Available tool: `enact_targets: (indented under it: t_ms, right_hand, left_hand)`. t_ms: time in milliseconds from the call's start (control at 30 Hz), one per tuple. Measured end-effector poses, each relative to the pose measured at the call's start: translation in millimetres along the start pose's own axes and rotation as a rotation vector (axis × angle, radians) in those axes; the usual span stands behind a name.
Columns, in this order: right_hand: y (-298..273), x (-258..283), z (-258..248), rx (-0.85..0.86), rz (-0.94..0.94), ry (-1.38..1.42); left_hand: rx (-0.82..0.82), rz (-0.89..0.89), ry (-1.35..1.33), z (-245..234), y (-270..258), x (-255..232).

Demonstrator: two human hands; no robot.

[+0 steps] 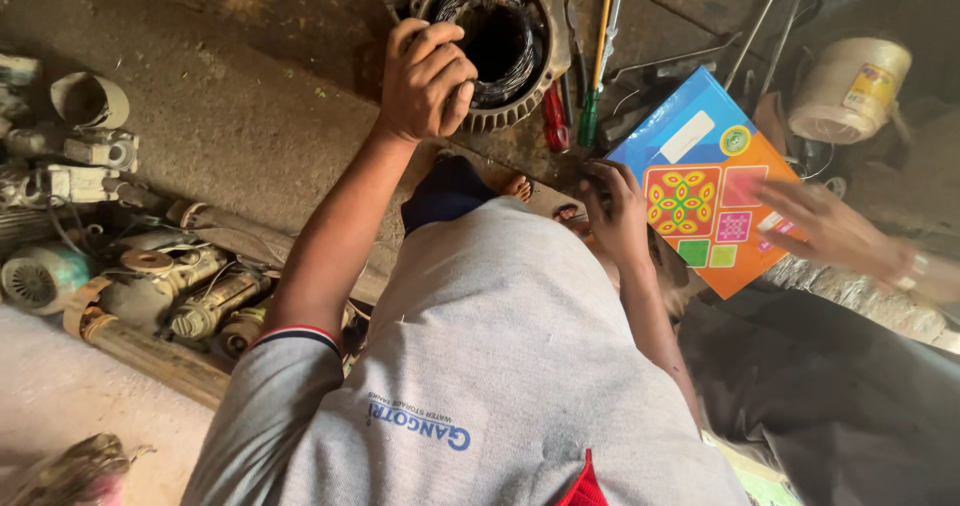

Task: The person works on a cylindrical motor stator, using a hammer and screwdriver to remove old material and wires from the slots. They repeatedly tap and pry at the interior, then place a metal disc into the stator and continue hammering.

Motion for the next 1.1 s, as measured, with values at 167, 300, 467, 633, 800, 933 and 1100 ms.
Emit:
enact_targets:
  t_ms: [167, 300, 467, 633, 800, 933, 1100]
  right_hand:
    - [4, 2, 6, 0.004, -0.028, -0.008]
    - [0, 2, 3, 0.007, -0.023, -0.008]
    - [-3, -7, 0, 0.013, 0.133, 0.019]
    - [-4, -14, 3, -0.031, 0.043, -0.021]
    - [3, -28, 20, 0.001, 0.009, -0.145]
    - [14, -24, 30, -0.045, 0.023, -0.147]
    - [22, 1, 39, -0.039, -0.055, -0.127]
  left_hand:
    - [0.01, -0.043, -0.022, 1, -2, -2]
    - [-0.147, -0.169, -0.1, 1, -18, -5]
    - [-0.183, -0.414, -0.024, -11, -60, -17]
    - [-0.171, -0.534, -0.097, -37, -94, -20]
    - [-0.178, -0.537, -0.093, -44, -86, -2]
    - [-0.168, -0.449, -0.098, -42, -52, 14]
    - [0.002, -0.403, -0.075, -30, -13, 28]
Point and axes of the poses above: each hand's wrist, its own y-axis towards the middle knuckle, its own z-axis out of the palm, x = y × z, the point moved 4 cm from there along y, towards the middle knuckle, and after that the axes turned 1 degree about y, right-handed, at the moved point
